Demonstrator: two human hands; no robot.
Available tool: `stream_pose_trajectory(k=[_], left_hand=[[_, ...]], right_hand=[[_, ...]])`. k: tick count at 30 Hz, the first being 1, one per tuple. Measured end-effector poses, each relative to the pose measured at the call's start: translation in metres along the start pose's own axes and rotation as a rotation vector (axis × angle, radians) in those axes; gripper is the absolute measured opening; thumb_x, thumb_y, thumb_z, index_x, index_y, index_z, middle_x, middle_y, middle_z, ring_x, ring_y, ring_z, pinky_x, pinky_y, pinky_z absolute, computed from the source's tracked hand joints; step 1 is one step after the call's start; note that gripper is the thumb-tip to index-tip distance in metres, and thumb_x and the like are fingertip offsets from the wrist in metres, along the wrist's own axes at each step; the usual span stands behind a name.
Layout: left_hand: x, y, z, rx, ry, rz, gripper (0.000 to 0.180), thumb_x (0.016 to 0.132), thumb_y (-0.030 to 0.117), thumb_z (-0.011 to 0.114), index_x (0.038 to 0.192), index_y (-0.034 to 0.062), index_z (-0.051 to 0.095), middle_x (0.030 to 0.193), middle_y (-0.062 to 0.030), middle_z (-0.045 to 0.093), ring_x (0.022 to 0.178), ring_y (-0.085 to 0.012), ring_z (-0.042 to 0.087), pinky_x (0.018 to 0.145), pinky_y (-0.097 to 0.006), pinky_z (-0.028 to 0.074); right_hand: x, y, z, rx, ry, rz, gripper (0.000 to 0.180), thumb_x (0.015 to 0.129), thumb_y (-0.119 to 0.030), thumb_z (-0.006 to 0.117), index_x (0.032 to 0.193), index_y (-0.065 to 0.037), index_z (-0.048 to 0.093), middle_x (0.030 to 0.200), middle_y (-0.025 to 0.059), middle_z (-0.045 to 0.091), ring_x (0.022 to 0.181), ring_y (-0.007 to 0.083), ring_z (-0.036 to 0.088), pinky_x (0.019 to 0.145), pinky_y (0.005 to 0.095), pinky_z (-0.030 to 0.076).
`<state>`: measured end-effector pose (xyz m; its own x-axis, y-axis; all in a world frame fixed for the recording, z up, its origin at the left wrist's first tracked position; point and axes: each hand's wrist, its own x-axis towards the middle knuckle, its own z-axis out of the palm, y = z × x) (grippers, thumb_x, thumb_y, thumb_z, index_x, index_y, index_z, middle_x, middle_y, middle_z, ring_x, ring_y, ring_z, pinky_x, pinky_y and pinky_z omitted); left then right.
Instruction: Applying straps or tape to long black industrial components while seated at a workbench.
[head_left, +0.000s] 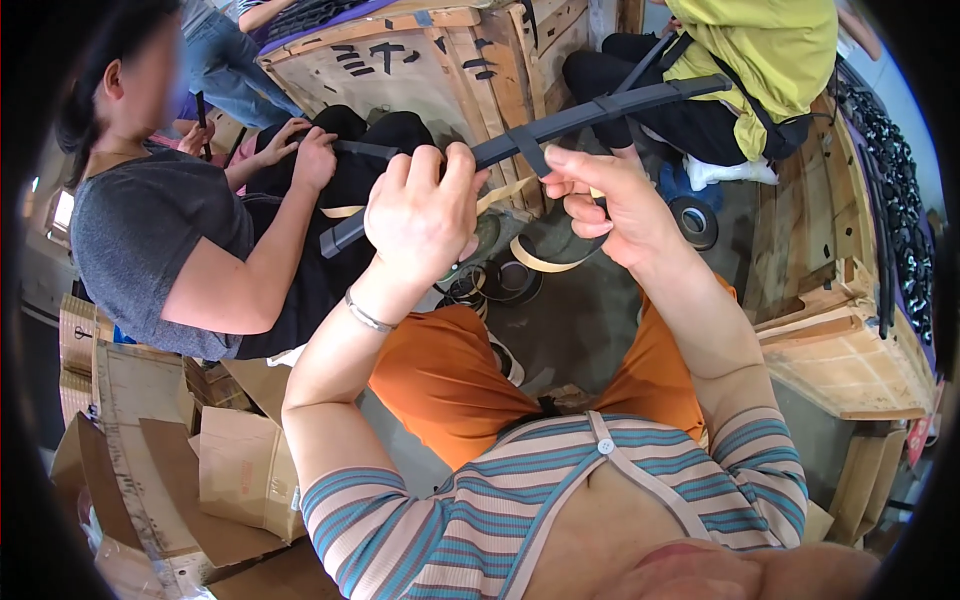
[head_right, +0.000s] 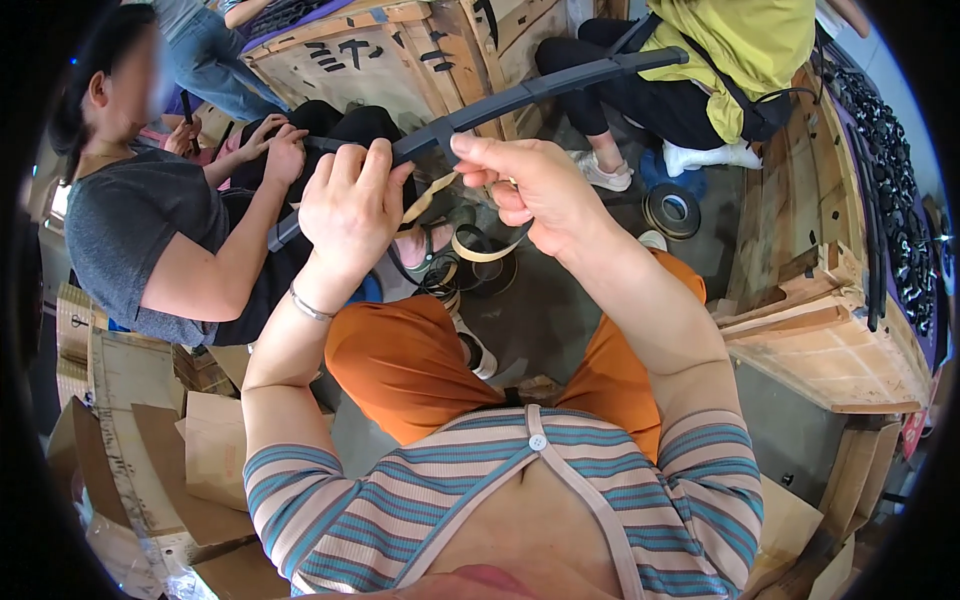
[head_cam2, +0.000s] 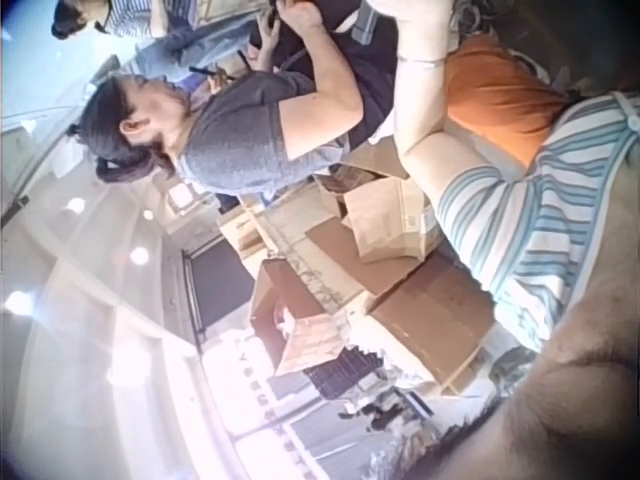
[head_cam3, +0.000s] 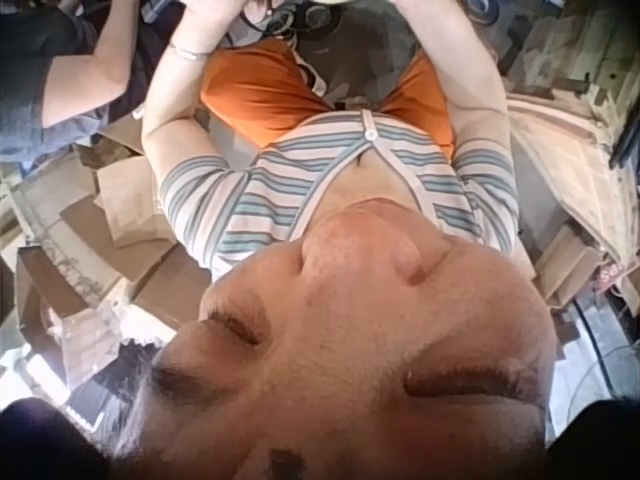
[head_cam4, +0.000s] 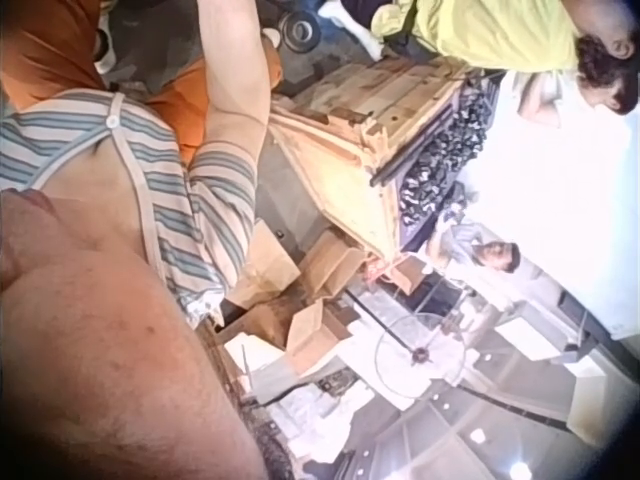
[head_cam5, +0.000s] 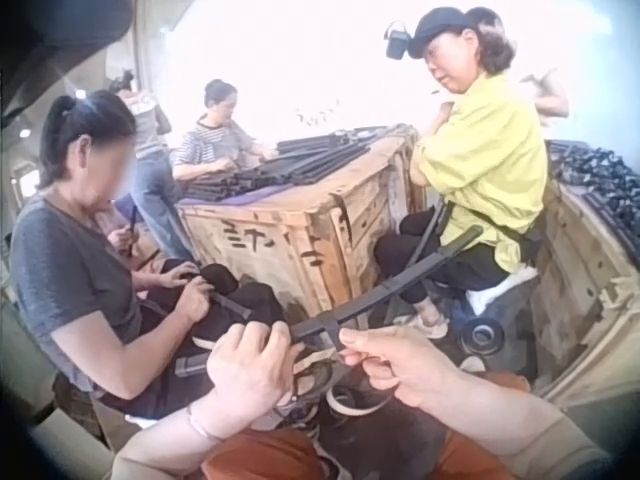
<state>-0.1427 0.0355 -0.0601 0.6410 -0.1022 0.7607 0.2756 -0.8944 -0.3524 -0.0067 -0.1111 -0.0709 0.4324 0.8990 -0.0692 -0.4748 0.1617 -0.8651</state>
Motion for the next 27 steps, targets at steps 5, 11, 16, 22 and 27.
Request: stream_pose_trajectory(k=[5, 11, 16, 22, 27], left_hand=[[0.001, -0.001, 0.001, -0.118, -0.067, -0.088, 0.019, 0.072, 0.019, 0.065, 0.085, 0.0072, 0.057, 0.066, -0.0055, 0.049, 0.057, -0.0225, 0.051, 0.051, -0.032, 0.042], [0.021, -0.001, -0.007, -0.512, -0.385, -0.440, 0.024, 0.084, 0.026, 0.056, 0.081, 0.0023, 0.060, 0.057, -0.0110, 0.054, 0.055, -0.0271, 0.056, 0.052, -0.034, 0.044], [0.032, -0.014, -0.001, -0.853, -0.742, -0.629, 0.032, 0.089, 0.031, 0.052, 0.078, 0.0024, 0.061, 0.052, -0.0004, 0.048, 0.047, -0.0071, 0.043, 0.044, -0.024, 0.034], [0.036, -0.010, -0.002, -1.041, -0.862, -0.807, 0.032, 0.089, 0.031, 0.052, 0.076, 0.0037, 0.061, 0.052, 0.0036, 0.047, 0.046, -0.0041, 0.040, 0.043, -0.020, 0.031], [0.034, -0.002, 0.000, -0.778, -0.643, -0.581, 0.032, 0.088, 0.030, 0.053, 0.076, 0.0022, 0.062, 0.051, 0.0001, 0.048, 0.047, -0.0069, 0.043, 0.045, -0.024, 0.034]], right_hand=[[0.006, 0.004, -0.005, -0.114, -0.028, -0.016, 0.024, 0.078, -0.024, 0.067, 0.078, -0.001, 0.061, 0.064, -0.0035, 0.051, 0.044, -0.0006, 0.031, 0.038, 0.0159, 0.020], [0.010, -0.005, -0.012, -0.248, -0.057, -0.117, 0.023, 0.081, -0.025, 0.064, 0.076, -0.003, 0.060, 0.062, -0.0063, 0.048, 0.044, -0.0004, 0.032, 0.038, 0.0164, 0.021], [0.012, -0.004, -0.019, -0.364, 0.002, -0.126, 0.023, 0.081, -0.025, 0.064, 0.079, -0.003, 0.061, 0.056, -0.0076, 0.044, 0.043, -0.0004, 0.031, 0.038, 0.0162, 0.021], [0.007, -0.004, -0.016, -0.357, 0.025, -0.149, 0.022, 0.082, -0.024, 0.064, 0.082, -0.002, 0.061, 0.055, -0.0082, 0.043, 0.043, -0.0010, 0.029, 0.037, 0.0165, 0.020], [0.003, -0.005, -0.014, -0.347, 0.071, -0.190, 0.021, 0.083, -0.022, 0.062, 0.084, -0.001, 0.061, 0.056, -0.0084, 0.044, 0.043, -0.0017, 0.028, 0.037, 0.0163, 0.019]])
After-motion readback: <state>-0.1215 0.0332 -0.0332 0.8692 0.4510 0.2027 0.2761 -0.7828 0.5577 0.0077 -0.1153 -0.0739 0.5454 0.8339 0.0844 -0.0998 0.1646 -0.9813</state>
